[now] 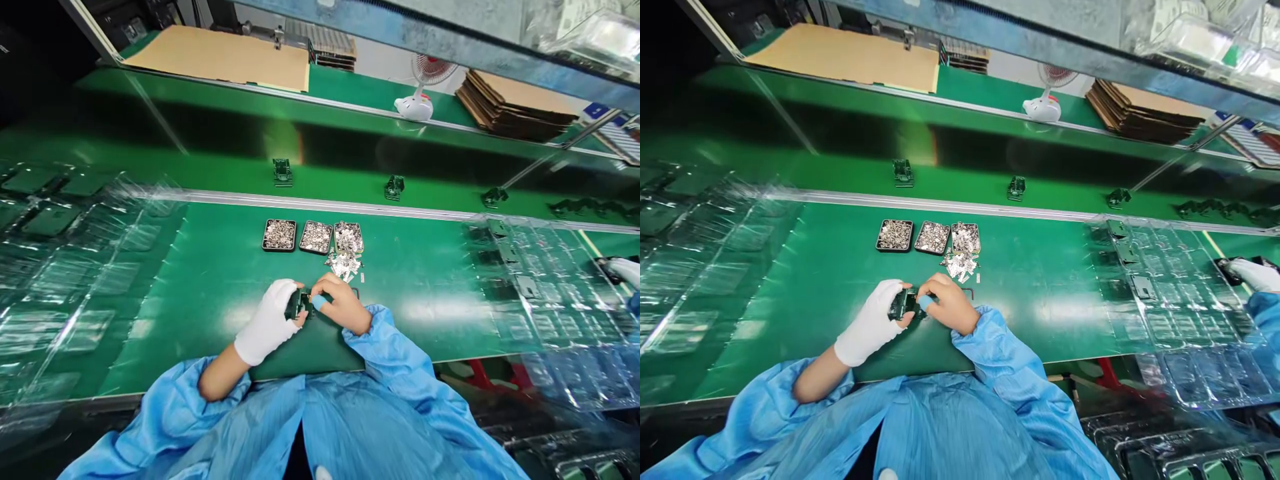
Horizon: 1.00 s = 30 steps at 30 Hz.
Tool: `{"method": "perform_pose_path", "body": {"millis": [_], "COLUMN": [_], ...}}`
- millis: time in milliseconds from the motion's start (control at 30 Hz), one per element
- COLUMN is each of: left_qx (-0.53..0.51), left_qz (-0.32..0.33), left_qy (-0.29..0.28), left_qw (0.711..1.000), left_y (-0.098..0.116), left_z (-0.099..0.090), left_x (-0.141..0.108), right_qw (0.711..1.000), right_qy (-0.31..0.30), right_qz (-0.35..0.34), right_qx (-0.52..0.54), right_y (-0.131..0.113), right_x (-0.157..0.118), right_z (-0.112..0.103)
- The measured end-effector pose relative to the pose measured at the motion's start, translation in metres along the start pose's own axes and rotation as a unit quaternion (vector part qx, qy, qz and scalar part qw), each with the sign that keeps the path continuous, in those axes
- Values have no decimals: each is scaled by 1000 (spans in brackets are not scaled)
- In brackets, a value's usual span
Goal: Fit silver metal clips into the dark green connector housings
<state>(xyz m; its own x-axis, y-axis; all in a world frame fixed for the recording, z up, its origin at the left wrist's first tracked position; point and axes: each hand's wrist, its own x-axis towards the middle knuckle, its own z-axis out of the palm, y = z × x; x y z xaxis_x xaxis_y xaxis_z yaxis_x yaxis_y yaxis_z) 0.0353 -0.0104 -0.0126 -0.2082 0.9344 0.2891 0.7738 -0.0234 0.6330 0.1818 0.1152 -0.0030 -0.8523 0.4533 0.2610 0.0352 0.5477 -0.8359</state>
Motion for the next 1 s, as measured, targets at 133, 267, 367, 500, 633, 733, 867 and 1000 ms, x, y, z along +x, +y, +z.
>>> {"method": "perform_pose_path", "body": {"millis": [133, 267, 367, 500, 633, 733, 867, 1000], "left_qx": [33, 44, 41, 40, -19, -73, 50, 232], "left_qz": [5, -9, -10, -20, -57, -69, -68, -39], "left_qy": [-9, -10, -3, 2, -32, -117, -220, -255], "left_qw": [999, 999, 999, 999, 998, 988, 972, 938], "left_y": [5, 8, 10, 13, 10, 9, 19, 36], "left_z": [-3, -6, -6, 0, -2, -17, -40, -45], "left_x": [1, 1, 0, -5, -6, 3, 22, 34], "right_qw": [999, 997, 997, 997, 998, 996, 997, 997], "right_qy": [-5, -13, -18, -10, 8, -19, -30, -32], "right_qz": [-14, -10, 1, 23, 54, 82, 47, 4], "right_qx": [-45, -73, -70, -78, -38, 3, -48, -66], "right_y": [1, 0, -2, -1, -1, -2, -6, -7], "right_x": [-2, -2, -2, -4, -5, -5, -5, -6], "right_z": [2, 2, 1, 4, 8, 11, 16, 20]}}
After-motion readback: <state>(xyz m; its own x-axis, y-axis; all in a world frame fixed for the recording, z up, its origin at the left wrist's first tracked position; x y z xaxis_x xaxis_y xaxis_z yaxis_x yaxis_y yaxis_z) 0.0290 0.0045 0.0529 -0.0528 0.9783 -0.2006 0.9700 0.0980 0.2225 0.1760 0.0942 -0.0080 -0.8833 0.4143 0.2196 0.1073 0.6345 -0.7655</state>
